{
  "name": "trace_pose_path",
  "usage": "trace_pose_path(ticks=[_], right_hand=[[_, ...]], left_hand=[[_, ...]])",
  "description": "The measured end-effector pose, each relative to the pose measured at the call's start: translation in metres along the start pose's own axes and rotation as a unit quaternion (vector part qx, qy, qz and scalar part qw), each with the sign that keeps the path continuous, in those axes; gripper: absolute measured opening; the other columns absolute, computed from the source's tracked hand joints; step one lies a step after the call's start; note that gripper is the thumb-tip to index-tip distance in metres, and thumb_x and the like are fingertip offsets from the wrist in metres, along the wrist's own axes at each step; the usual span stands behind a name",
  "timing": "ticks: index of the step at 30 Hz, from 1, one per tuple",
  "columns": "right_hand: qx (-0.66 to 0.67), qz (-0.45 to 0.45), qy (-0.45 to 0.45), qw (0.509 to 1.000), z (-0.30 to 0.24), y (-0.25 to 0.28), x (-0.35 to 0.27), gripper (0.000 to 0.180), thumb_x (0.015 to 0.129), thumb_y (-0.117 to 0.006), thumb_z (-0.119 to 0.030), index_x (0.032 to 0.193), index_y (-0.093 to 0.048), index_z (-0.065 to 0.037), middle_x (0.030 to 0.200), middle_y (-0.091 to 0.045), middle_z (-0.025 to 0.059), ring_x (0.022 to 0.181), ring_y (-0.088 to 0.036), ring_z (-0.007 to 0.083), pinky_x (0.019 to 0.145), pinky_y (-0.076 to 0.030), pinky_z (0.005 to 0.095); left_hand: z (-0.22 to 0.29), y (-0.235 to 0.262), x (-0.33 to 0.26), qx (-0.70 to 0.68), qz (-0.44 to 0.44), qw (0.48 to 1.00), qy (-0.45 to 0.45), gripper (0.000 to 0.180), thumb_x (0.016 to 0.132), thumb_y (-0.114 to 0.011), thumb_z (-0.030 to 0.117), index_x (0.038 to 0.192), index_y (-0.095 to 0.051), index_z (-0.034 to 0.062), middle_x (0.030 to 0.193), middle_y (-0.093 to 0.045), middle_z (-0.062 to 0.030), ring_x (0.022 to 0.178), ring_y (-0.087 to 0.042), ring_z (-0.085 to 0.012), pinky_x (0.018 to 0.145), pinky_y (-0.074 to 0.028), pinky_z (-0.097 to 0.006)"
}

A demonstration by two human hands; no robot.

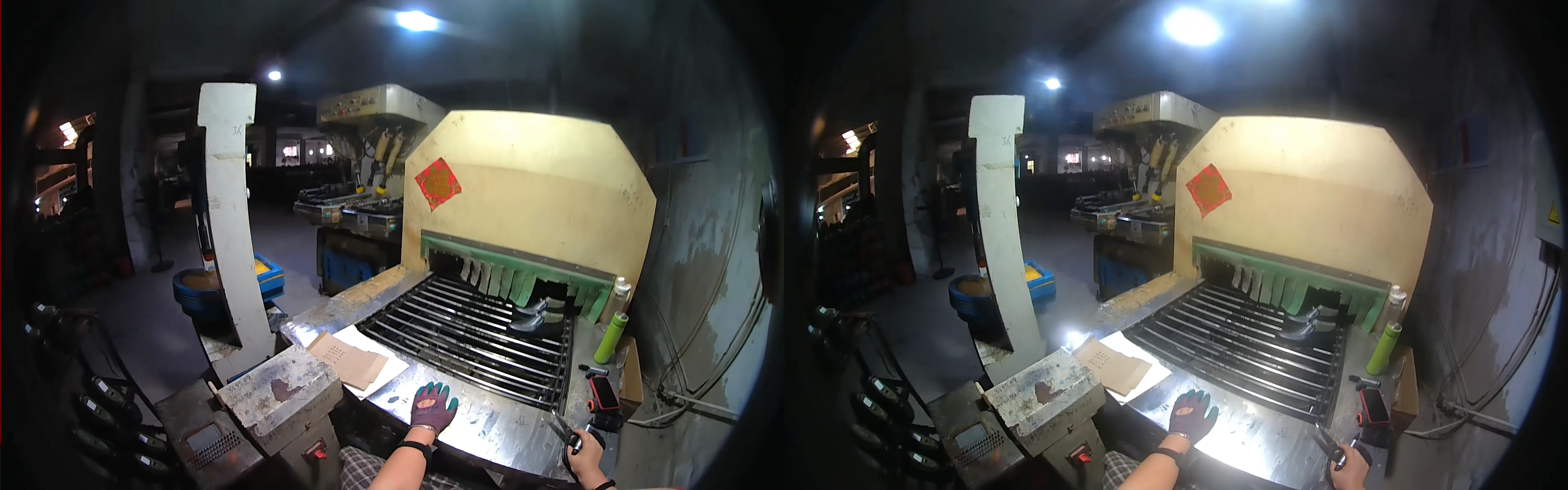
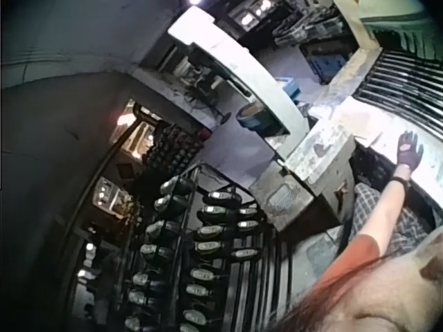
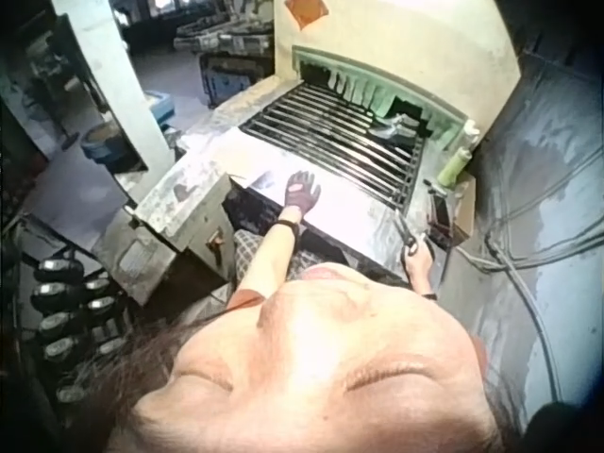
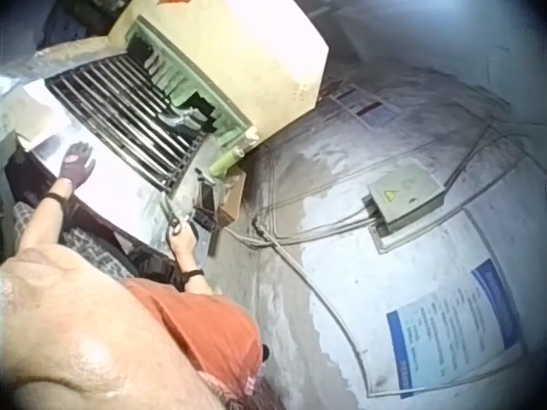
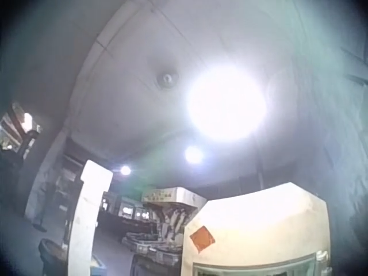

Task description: Trim excess material from the soles of shoes and place them on a rack.

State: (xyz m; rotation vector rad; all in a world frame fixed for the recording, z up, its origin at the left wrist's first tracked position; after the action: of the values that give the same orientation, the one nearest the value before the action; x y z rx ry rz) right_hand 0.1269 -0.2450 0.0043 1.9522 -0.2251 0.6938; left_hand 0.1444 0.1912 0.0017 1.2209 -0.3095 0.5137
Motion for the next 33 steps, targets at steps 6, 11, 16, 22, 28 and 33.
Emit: trace_pose_path(ticks=[6, 11, 16, 22, 28, 33], right_hand=[[0.001, 0.005, 0.026, 1.000, -0.004, 0.006, 0.001, 0.044, 0.069, -0.073, -0.011, 0.111, -0.060, -0.010, 0.096, -0.064, 0.0153, 0.093, -0.062, 0.0373, 0.079, -0.050, 0.0461], [0.001, -0.039, -0.021, 0.999, -0.024, 0.014, 0.010, 0.044, 0.071, -0.071, -0.010, 0.114, -0.060, -0.010, 0.095, -0.063, 0.0151, 0.090, -0.062, 0.0374, 0.077, -0.050, 0.0447], [0.009, -0.053, -0.021, 0.998, -0.026, 0.014, 0.019, 0.045, 0.071, -0.071, -0.010, 0.115, -0.060, -0.010, 0.093, -0.062, 0.0154, 0.087, -0.062, 0.0378, 0.074, -0.050, 0.0450], [0.013, -0.080, -0.059, 0.995, -0.023, 0.017, 0.022, 0.046, 0.068, -0.074, -0.010, 0.112, -0.061, -0.010, 0.085, -0.060, 0.0125, 0.079, -0.061, 0.0349, 0.067, -0.049, 0.0433], [0.050, -0.086, -0.052, 0.994, -0.013, 0.019, 0.018, 0.045, 0.066, -0.075, -0.012, 0.110, -0.063, -0.012, 0.082, -0.058, 0.0111, 0.074, -0.060, 0.0332, 0.064, -0.048, 0.0429], [0.072, -0.121, -0.037, 0.989, -0.009, 0.018, 0.019, 0.049, 0.063, -0.071, -0.015, 0.111, -0.061, -0.008, 0.083, -0.057, 0.0136, 0.071, -0.059, 0.0358, 0.061, -0.046, 0.0440]], left_hand=[[-0.004, -0.015, 0.002, 0.024, 0.019, 0.999, -0.011, 0.049, 0.091, -0.053, 0.044, 0.125, -0.063, 0.0095, 0.133, -0.058, -0.0138, 0.128, -0.048, -0.0327, 0.111, -0.033, -0.045], [-0.005, -0.007, 0.009, 0.010, 0.000, 1.000, -0.011, 0.049, 0.091, -0.055, 0.042, 0.123, -0.063, 0.0059, 0.131, -0.058, -0.0156, 0.126, -0.049, -0.0344, 0.111, -0.034, -0.045], [0.002, 0.007, 0.016, 0.012, -0.019, 0.999, -0.024, 0.049, 0.091, -0.055, 0.037, 0.124, -0.061, 0.0007, 0.132, -0.057, -0.0201, 0.128, -0.047, -0.0373, 0.112, -0.032, -0.047], [0.011, 0.011, 0.017, 0.022, -0.049, 0.998, -0.019, 0.049, 0.089, -0.057, 0.031, 0.125, -0.060, -0.0020, 0.131, -0.057, -0.0229, 0.127, -0.047, -0.0391, 0.112, -0.032, -0.048], [0.015, 0.016, 0.021, 0.058, -0.092, 0.993, -0.054, 0.052, 0.089, -0.057, 0.033, 0.126, -0.058, -0.0025, 0.132, -0.055, -0.0233, 0.127, -0.047, -0.0398, 0.111, -0.032, -0.048], [0.018, 0.030, 0.087, 0.012, -0.308, 0.951, -0.030, 0.064, 0.083, -0.070, 0.037, 0.130, -0.054, -0.0018, 0.122, -0.059, -0.0229, 0.111, -0.057, -0.0397, 0.095, -0.047, -0.045]])
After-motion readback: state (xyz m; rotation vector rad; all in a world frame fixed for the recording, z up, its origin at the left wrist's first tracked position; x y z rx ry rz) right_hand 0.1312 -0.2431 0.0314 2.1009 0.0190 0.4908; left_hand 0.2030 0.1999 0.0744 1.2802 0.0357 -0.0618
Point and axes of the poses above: each hand's wrist, its own x-axis towards the middle knuckle, its own y-axis out of the back of the hand, z = x × y, the point moved 3 cm from there along x, towards the middle knuckle
